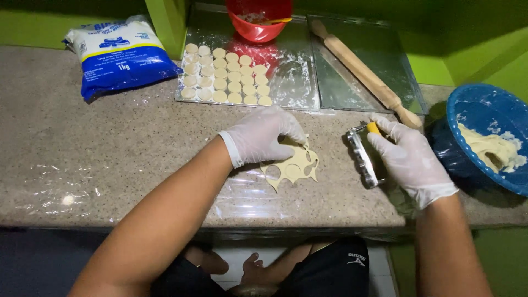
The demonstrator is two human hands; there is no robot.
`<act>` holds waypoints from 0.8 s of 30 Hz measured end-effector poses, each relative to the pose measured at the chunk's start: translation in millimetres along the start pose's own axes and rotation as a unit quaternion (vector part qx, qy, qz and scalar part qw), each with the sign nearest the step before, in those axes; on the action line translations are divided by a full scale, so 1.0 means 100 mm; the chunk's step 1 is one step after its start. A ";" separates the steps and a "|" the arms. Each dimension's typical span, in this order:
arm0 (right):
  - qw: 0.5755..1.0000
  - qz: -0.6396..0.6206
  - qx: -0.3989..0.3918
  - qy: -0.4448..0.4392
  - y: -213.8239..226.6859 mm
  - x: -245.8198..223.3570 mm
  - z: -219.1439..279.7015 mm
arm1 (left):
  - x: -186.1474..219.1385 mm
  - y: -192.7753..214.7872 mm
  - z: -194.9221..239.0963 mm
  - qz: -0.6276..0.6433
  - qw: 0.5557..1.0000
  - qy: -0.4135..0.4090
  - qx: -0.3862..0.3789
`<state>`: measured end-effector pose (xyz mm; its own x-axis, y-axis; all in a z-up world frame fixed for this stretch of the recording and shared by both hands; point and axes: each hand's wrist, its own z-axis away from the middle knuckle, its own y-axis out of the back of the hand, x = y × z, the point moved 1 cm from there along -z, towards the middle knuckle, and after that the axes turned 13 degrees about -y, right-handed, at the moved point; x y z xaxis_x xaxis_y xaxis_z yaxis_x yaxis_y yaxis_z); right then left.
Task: Using a manual cutter to punch out small circles from a sheet of dough and placing them onto a tray.
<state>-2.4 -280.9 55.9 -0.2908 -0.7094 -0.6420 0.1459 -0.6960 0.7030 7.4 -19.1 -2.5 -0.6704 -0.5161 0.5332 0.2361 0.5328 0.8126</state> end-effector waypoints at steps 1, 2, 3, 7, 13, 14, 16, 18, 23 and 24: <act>1.000 0.000 -0.002 0.000 0.02 0.00 -0.02 | 0.00 0.00 -0.01 0.001 1.000 0.001 0.000; 0.999 0.025 0.001 -0.022 0.03 0.00 -0.05 | 0.00 0.00 -0.02 -0.022 1.000 0.009 -0.007; 0.998 0.049 0.004 -0.044 0.05 0.00 -0.07 | -0.01 0.01 -0.03 -0.044 0.999 0.017 -0.014; 0.961 0.179 0.180 0.108 -0.09 0.09 0.13 | -0.08 -0.01 -0.02 0.027 0.999 0.035 0.021; 0.961 0.035 -0.013 0.275 -0.73 -0.08 0.51 | -0.13 -0.03 -0.03 0.037 0.996 0.028 0.073; 0.950 0.077 -0.001 0.301 -0.83 -0.01 0.44 | -0.14 -0.03 -0.03 0.037 0.996 0.019 0.077; 0.938 0.118 0.010 0.327 -0.96 0.05 0.35 | -0.17 -0.04 -0.02 0.035 0.996 0.011 0.081; 0.942 0.135 0.016 0.308 -0.97 0.02 0.33 | -0.21 -0.07 -0.01 0.040 0.995 0.002 0.096; 0.957 0.102 -0.008 0.270 -0.97 -0.02 0.30 | -0.18 -0.06 0.00 0.059 0.993 0.033 0.100; 0.972 0.104 -0.013 0.208 -0.96 -0.05 0.31 | -0.19 -0.06 0.01 0.074 0.990 0.043 0.110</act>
<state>-44.4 -206.6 1.3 0.1545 -0.8147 -0.5589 0.1871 -0.5313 0.8263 17.8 -11.9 -17.3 -0.5751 -0.4723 0.6680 0.1623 0.7344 0.6590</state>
